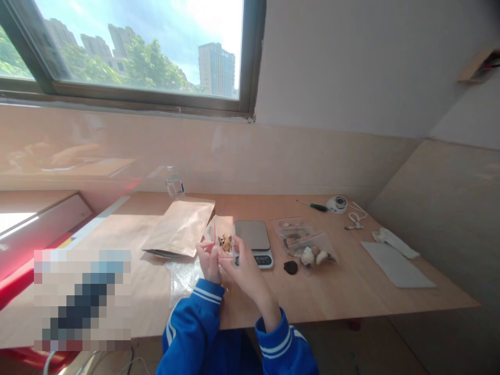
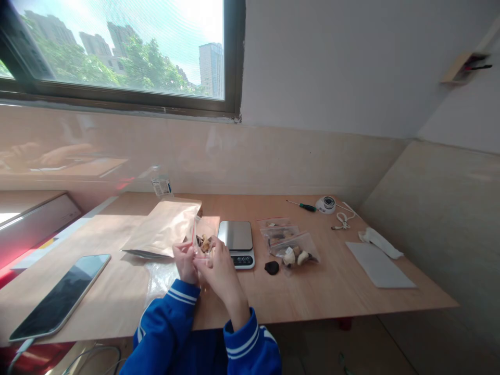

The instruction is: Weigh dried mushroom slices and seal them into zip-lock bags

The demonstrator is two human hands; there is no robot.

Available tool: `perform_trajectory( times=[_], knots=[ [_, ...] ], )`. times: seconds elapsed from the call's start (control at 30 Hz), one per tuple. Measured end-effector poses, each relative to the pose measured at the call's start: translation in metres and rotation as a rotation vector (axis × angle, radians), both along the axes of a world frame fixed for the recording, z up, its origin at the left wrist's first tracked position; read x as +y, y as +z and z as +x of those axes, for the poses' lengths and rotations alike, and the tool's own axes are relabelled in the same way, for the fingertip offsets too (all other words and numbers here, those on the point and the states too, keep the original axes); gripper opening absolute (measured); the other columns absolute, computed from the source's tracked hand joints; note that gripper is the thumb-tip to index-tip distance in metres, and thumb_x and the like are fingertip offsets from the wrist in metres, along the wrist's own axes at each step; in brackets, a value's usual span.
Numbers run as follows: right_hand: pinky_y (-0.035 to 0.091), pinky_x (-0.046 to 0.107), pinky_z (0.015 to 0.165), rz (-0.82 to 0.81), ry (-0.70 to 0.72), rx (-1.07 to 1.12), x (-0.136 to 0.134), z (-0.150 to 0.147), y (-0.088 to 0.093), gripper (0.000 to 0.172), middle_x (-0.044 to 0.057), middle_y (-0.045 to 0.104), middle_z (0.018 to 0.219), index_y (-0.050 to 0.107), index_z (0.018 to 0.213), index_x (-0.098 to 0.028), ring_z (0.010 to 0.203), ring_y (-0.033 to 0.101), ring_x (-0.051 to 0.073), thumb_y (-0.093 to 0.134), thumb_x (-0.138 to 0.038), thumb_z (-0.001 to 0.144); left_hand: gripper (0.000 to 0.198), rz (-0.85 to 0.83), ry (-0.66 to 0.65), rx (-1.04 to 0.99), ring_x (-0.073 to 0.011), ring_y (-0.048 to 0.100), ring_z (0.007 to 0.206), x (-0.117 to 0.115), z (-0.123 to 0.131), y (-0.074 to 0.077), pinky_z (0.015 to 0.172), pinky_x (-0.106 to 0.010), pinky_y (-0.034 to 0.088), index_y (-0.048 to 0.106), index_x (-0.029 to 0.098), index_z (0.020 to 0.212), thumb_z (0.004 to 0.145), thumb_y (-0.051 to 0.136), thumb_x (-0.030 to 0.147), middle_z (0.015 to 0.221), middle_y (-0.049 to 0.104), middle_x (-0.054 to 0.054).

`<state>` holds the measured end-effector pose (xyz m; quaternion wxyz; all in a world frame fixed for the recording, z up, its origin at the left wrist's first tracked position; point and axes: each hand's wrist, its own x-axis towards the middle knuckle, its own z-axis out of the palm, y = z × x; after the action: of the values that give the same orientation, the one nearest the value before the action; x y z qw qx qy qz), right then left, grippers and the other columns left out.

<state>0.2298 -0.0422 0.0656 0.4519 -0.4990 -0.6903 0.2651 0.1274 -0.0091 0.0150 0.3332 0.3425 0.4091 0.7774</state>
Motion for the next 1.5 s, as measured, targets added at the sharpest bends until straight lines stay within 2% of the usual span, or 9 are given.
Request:
perform_trajectory(
  times=[0.23,0.37,0.5,0.67,0.8,1.0,1.17,1.4,1.5],
  knots=[
    [0.05,0.03,0.081,0.033,-0.131,0.259,-0.006,0.007,-0.004,0.018,0.006,0.068,0.095,0.061,0.098,-0.019,0.087,0.063,0.018,0.05,-0.026,0.087,0.03,0.216,-0.273,0.296,-0.0093,0.047,0.039,-0.01,0.0,-0.006,0.041,-0.022,0.039,0.052,0.019,0.094,0.082,0.052,0.045,0.05,0.05,0.005],
    [0.05,0.029,0.076,0.119,-0.242,0.285,-0.01,0.019,-0.002,0.015,0.006,0.067,0.09,0.059,0.094,-0.019,0.083,0.063,0.017,0.047,-0.028,0.089,0.023,0.242,-0.021,0.446,-0.0084,0.048,0.044,-0.005,-0.003,-0.008,0.045,-0.022,0.04,0.054,0.017,0.09,0.086,0.047,0.039,0.055,0.05,0.005],
    [0.049,0.03,0.078,0.237,-0.28,0.176,-0.022,0.039,0.005,0.017,0.006,0.066,0.091,0.059,0.094,-0.02,0.087,0.062,0.018,0.044,-0.027,0.092,0.025,0.046,0.139,0.512,-0.0142,0.059,0.069,0.002,-0.013,-0.002,0.065,-0.029,0.049,0.058,0.016,0.097,0.084,0.048,0.035,0.079,0.061,-0.004],
    [0.049,0.03,0.076,0.336,-0.348,0.129,-0.038,0.069,0.011,0.015,0.006,0.065,0.092,0.058,0.096,-0.02,0.084,0.062,0.017,0.045,-0.027,0.091,0.034,-0.125,-0.351,0.514,-0.0229,0.059,0.101,-0.009,-0.017,0.018,0.082,-0.034,0.049,0.066,0.02,0.103,0.077,0.058,0.041,0.111,0.064,-0.01],
    [0.049,0.032,0.079,0.308,-0.368,0.188,-0.043,0.08,0.008,0.019,0.007,0.065,0.093,0.059,0.098,-0.02,0.088,0.061,0.018,0.046,-0.031,0.091,0.03,-0.121,-0.539,0.514,-0.0229,0.063,0.093,-0.02,-0.003,0.029,0.086,-0.034,0.048,0.072,0.018,0.085,0.077,0.06,0.044,0.091,0.07,-0.008],
    [0.049,0.038,0.084,0.138,-0.3,0.674,-0.038,0.081,-0.021,0.055,0.011,0.065,0.103,0.041,0.13,-0.018,0.09,0.064,0.02,0.055,-0.046,0.084,0.041,-0.177,-0.286,0.123,-0.0168,0.064,0.067,-0.029,0.017,0.011,0.069,-0.03,0.053,0.066,0.015,0.071,0.072,0.062,0.056,0.066,0.067,-0.003],
    [0.046,0.037,0.092,-0.174,-0.115,0.766,-0.038,0.085,-0.053,0.05,0.011,0.068,0.107,0.06,0.112,-0.017,0.103,0.062,0.024,0.071,-0.044,0.07,0.047,-0.199,-0.214,-0.001,-0.0168,0.065,0.06,-0.033,0.025,-0.003,0.062,-0.03,0.054,0.063,0.015,0.07,0.062,0.067,0.061,0.064,0.067,-0.004],
    [0.048,0.035,0.082,-0.181,-0.27,0.873,-0.042,0.083,-0.058,0.031,0.006,0.071,0.076,0.063,0.074,-0.016,0.079,0.066,0.02,0.075,-0.043,0.064,0.046,-0.19,-0.132,0.034,-0.0147,0.062,0.05,-0.042,0.031,-0.002,0.048,-0.024,0.048,0.063,0.015,0.072,0.066,0.063,0.061,0.053,0.063,-0.001],
    [0.048,0.027,0.061,-0.098,-0.374,0.942,-0.043,0.072,-0.054,0.034,0.0,0.065,0.062,0.059,0.078,-0.017,0.057,0.06,0.014,0.072,-0.046,0.066,0.041,-0.215,-0.043,0.039,-0.0106,0.05,0.034,-0.05,0.042,0.002,0.038,-0.02,0.038,0.061,0.017,0.076,0.073,0.057,0.058,0.037,0.049,0.006]
  ],
)
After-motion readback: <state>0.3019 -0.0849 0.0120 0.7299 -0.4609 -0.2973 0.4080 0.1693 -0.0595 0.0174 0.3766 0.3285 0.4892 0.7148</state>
